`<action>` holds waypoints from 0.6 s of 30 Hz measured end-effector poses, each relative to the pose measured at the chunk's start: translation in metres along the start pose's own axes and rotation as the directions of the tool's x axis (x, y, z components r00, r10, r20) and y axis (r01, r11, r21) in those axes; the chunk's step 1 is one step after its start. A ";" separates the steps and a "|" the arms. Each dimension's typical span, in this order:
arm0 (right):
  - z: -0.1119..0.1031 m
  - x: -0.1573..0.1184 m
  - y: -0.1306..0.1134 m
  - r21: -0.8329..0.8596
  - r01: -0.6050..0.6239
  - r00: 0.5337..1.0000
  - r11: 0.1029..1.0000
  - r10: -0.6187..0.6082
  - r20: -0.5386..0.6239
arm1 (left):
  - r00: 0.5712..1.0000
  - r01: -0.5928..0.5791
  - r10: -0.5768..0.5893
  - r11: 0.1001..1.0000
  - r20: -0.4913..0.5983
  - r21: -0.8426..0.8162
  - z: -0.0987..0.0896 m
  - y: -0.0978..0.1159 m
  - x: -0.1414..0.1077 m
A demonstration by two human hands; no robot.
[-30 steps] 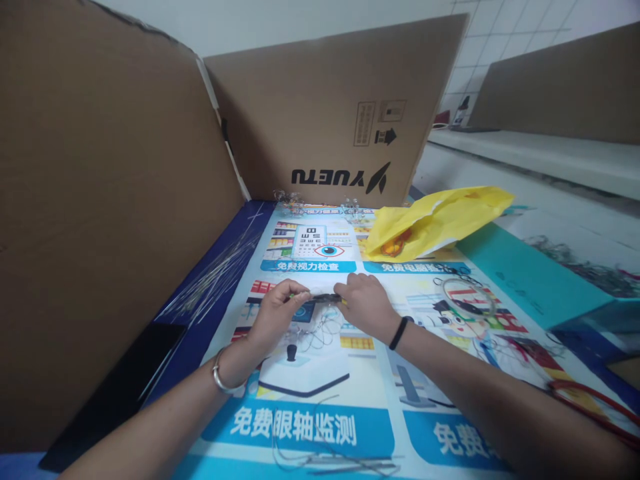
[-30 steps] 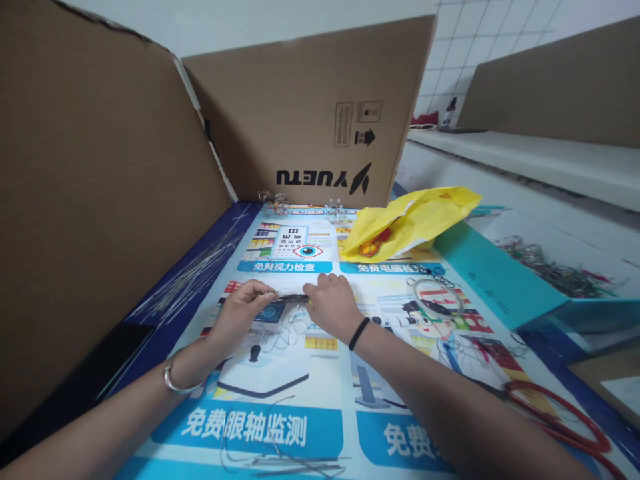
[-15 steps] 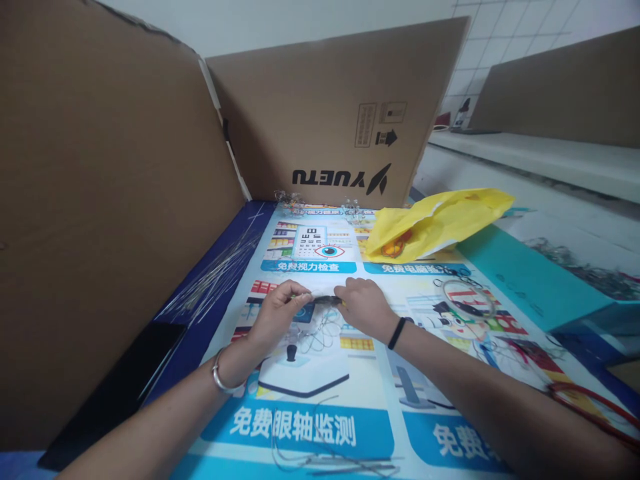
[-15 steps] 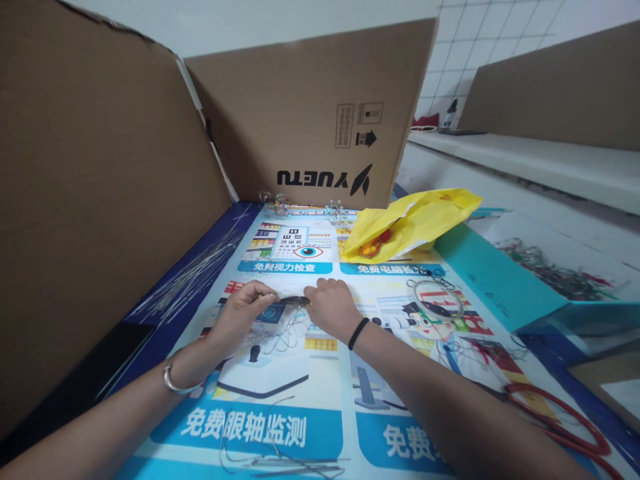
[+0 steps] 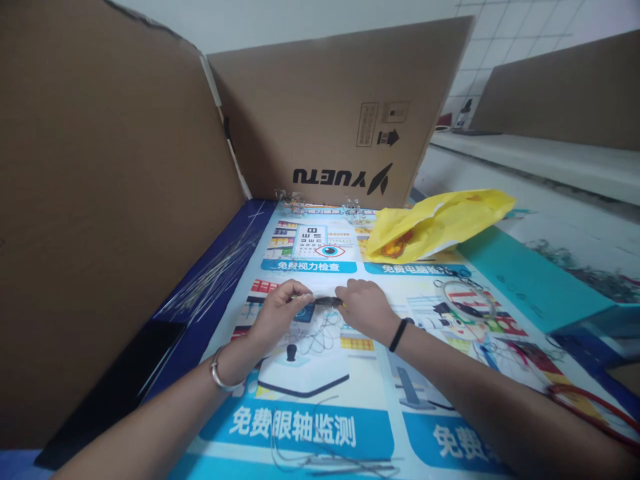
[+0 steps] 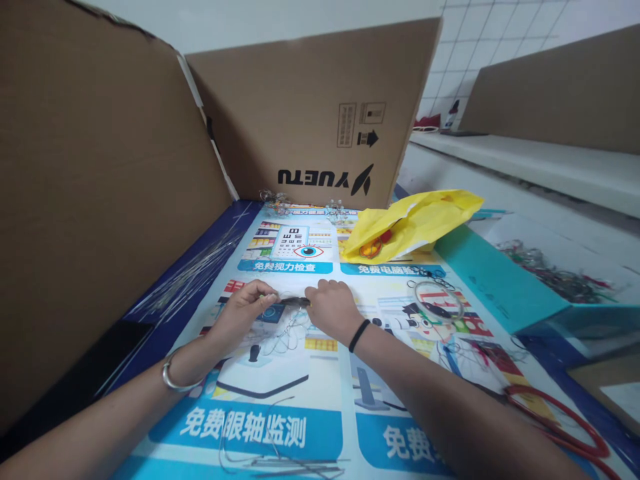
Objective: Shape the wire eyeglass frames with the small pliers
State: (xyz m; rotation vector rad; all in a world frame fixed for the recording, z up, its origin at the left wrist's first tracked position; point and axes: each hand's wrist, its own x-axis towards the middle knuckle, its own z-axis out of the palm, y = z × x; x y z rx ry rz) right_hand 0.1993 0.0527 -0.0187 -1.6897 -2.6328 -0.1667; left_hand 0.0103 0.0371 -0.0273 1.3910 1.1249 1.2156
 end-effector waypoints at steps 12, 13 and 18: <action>0.003 -0.001 0.002 0.009 -0.040 0.999 0.999 0.040 -0.005 | 0.995 0.085 -0.086 0.996 0.045 0.023 -0.001 -0.001 0.004; 0.003 -0.001 0.002 0.008 -0.038 0.999 0.999 0.038 -0.003 | 0.991 0.112 -0.112 0.994 0.074 0.002 -0.001 0.000 0.004; 0.003 -0.002 0.000 0.001 -0.045 0.999 0.999 0.045 -0.001 | 0.972 0.192 -0.187 0.981 0.141 -0.017 -0.001 0.007 0.002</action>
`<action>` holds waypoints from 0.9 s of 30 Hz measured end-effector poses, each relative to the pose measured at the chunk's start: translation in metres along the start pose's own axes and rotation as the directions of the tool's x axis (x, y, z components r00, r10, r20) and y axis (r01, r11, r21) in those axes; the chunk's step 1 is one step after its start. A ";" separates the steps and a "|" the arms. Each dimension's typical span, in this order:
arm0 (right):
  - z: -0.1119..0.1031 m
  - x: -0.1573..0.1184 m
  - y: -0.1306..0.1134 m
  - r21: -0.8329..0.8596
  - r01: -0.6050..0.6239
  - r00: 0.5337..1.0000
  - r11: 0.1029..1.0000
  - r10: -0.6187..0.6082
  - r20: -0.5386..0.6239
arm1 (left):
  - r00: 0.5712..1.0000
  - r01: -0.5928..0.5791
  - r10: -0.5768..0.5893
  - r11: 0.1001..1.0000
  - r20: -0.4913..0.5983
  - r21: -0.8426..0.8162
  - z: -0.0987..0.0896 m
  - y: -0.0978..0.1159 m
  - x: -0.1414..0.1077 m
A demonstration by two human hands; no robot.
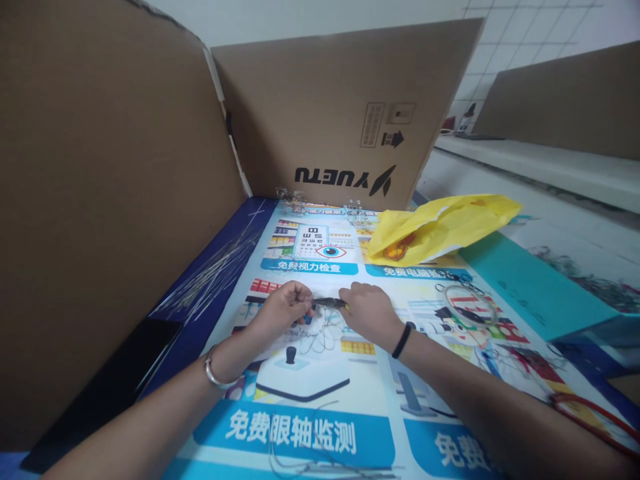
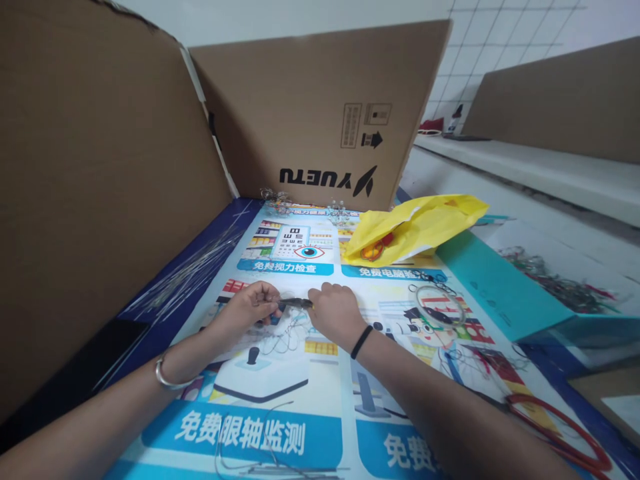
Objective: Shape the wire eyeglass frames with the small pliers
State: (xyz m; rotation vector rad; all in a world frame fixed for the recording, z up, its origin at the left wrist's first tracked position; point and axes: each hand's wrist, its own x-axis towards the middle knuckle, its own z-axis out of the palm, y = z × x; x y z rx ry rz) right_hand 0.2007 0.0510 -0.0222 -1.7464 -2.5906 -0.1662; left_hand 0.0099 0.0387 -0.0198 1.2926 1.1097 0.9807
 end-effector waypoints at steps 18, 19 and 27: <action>-0.001 0.002 0.006 -0.050 0.083 0.988 0.995 -0.089 -0.130 | 0.995 0.060 -0.056 0.997 0.082 -0.048 -0.009 -0.006 0.002; 0.000 0.002 0.006 -0.051 0.089 0.987 0.995 -0.095 -0.132 | 0.995 0.065 -0.062 0.997 0.080 -0.036 -0.009 -0.006 0.002; 0.001 0.002 0.008 -0.042 0.110 0.986 0.993 -0.115 -0.122 | 0.995 0.045 -0.040 0.998 0.092 -0.050 -0.008 -0.003 0.001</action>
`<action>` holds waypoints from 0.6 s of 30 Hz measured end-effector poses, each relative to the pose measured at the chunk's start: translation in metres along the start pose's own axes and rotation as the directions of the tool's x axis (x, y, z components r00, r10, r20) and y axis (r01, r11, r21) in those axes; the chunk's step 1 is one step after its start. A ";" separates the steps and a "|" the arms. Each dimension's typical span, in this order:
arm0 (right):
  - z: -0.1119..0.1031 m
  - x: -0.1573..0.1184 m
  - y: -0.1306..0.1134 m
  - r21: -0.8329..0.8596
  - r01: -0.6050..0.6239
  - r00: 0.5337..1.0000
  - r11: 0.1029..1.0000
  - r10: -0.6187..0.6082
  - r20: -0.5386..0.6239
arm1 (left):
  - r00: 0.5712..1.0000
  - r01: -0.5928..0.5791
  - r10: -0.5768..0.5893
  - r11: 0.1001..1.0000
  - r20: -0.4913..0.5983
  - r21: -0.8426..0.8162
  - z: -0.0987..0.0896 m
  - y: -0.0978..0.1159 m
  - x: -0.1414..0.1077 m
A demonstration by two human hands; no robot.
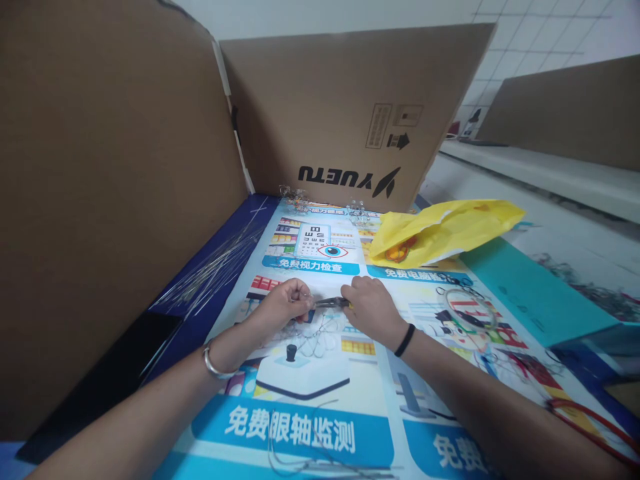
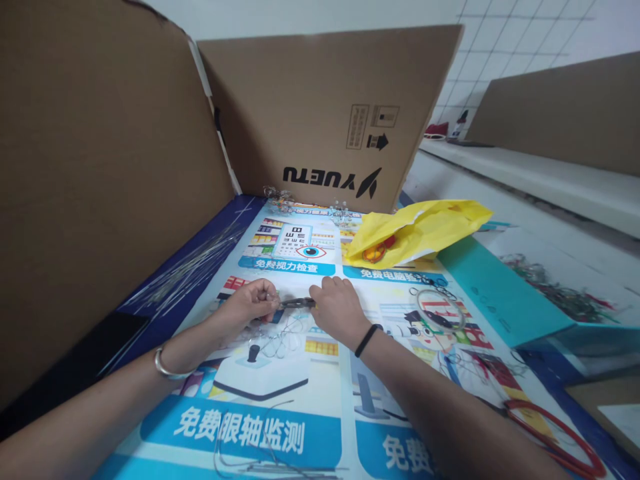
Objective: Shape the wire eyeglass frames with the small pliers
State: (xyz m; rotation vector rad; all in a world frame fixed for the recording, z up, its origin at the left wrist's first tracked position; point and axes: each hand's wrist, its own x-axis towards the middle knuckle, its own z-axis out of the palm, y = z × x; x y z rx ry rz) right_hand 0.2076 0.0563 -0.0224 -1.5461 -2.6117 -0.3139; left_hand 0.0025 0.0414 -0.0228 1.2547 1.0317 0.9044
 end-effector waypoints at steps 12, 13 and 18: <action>-0.001 0.000 -0.001 0.018 0.011 1.000 1.000 -0.011 0.015 | 0.999 -0.020 0.017 0.997 0.039 0.079 -0.001 -0.004 0.001; -0.001 0.000 -0.001 0.013 0.015 1.000 1.000 -0.016 0.012 | 0.999 -0.019 0.015 0.996 0.044 0.088 -0.002 -0.005 0.001; 0.000 0.000 -0.001 0.007 0.030 1.000 1.000 -0.030 0.006 | 0.999 -0.007 0.002 0.995 0.049 0.100 -0.003 -0.006 0.002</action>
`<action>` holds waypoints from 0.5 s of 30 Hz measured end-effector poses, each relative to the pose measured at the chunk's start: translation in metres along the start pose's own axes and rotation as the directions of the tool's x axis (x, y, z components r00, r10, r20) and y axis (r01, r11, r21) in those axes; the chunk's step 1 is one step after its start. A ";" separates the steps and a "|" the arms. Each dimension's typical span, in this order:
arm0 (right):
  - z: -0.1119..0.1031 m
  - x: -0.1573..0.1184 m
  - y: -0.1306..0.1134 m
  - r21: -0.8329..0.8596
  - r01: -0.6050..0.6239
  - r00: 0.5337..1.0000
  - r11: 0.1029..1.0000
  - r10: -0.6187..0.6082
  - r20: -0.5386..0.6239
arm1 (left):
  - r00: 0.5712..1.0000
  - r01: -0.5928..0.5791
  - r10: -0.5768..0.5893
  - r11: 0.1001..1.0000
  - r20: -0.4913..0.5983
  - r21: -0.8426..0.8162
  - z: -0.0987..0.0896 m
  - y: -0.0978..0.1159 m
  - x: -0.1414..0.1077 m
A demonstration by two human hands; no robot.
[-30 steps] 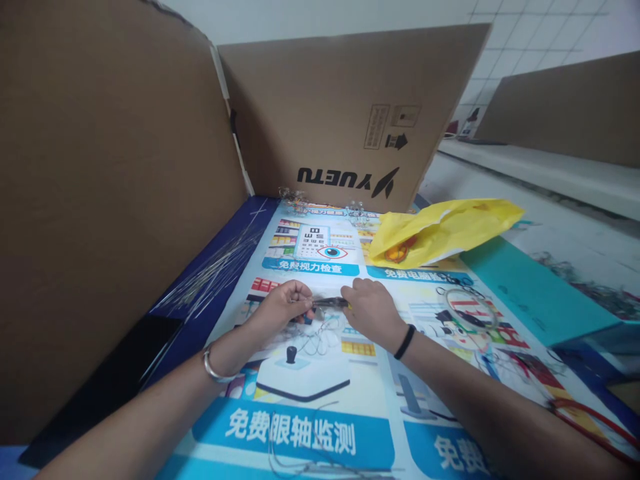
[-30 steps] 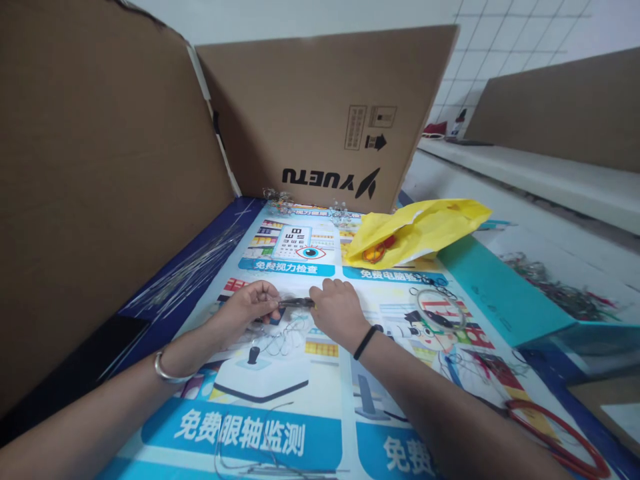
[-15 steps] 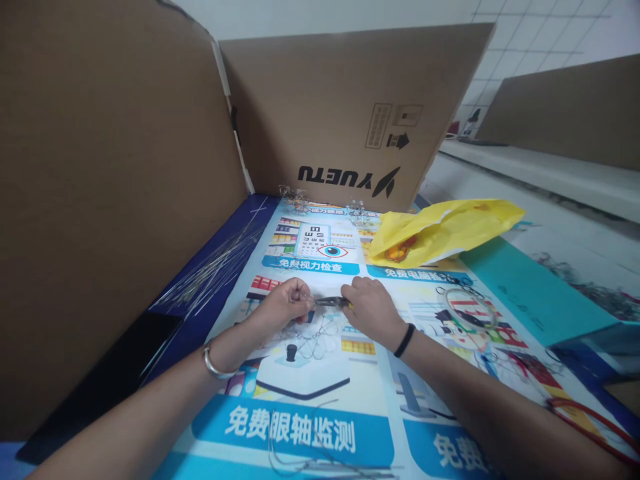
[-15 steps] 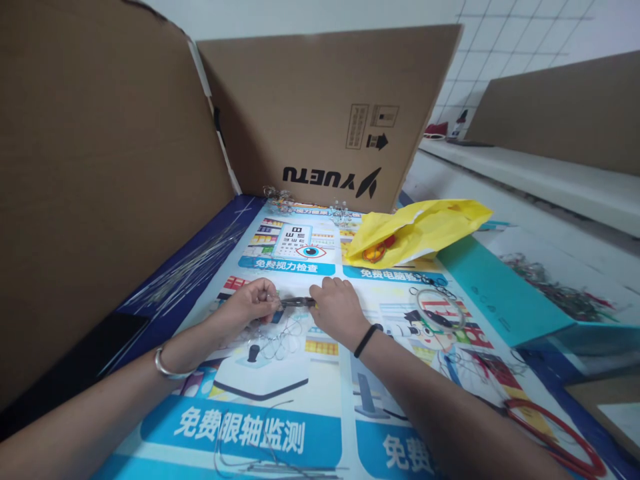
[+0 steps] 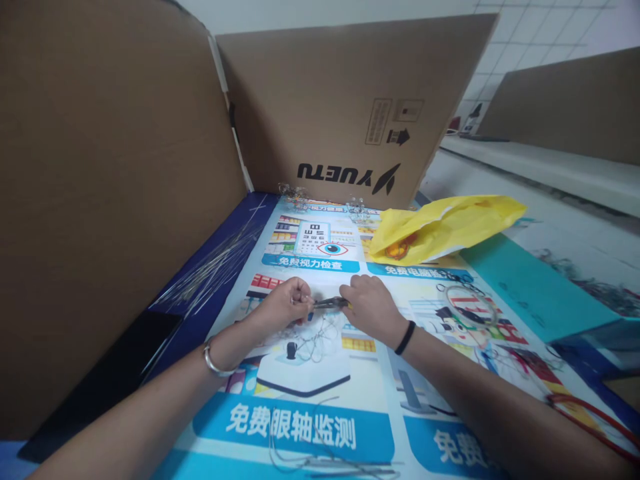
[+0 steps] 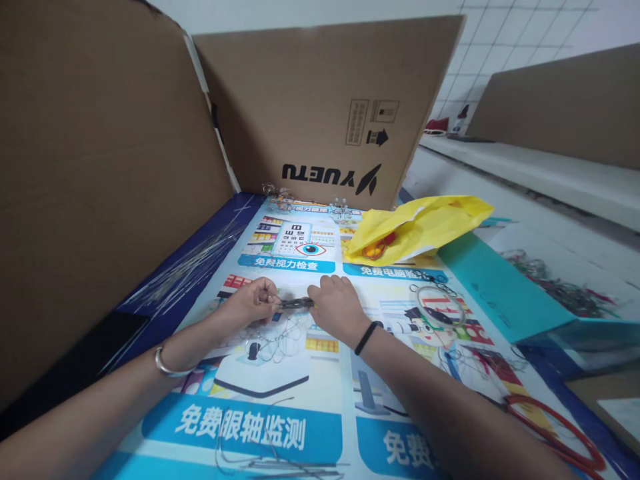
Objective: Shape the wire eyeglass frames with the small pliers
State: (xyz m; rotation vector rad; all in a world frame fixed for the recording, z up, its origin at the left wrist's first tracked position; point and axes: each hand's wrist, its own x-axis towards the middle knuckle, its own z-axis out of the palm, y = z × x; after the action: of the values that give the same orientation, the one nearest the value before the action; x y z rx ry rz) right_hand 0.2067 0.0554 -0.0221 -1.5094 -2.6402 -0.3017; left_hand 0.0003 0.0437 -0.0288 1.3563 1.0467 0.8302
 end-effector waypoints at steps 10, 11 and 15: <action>-0.001 0.001 -0.001 -0.015 -0.011 1.000 1.000 0.011 0.023 | 1.000 -0.007 0.007 1.000 -0.018 0.004 0.002 0.002 -0.001; -0.001 0.001 -0.001 -0.018 -0.014 1.000 1.000 0.015 0.026 | 1.000 -0.013 0.013 1.000 -0.019 0.007 0.002 0.001 -0.001; -0.002 0.000 -0.003 -0.020 -0.025 0.999 1.000 0.025 0.035 | 1.000 -0.013 0.013 1.000 -0.023 0.016 0.002 0.000 -0.001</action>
State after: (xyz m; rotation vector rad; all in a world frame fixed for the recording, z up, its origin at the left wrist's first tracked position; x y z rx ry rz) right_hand 0.2037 0.0537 -0.0207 -1.5667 -2.6507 -0.3019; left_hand 0.0013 0.0420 -0.0292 1.3711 1.0649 0.8506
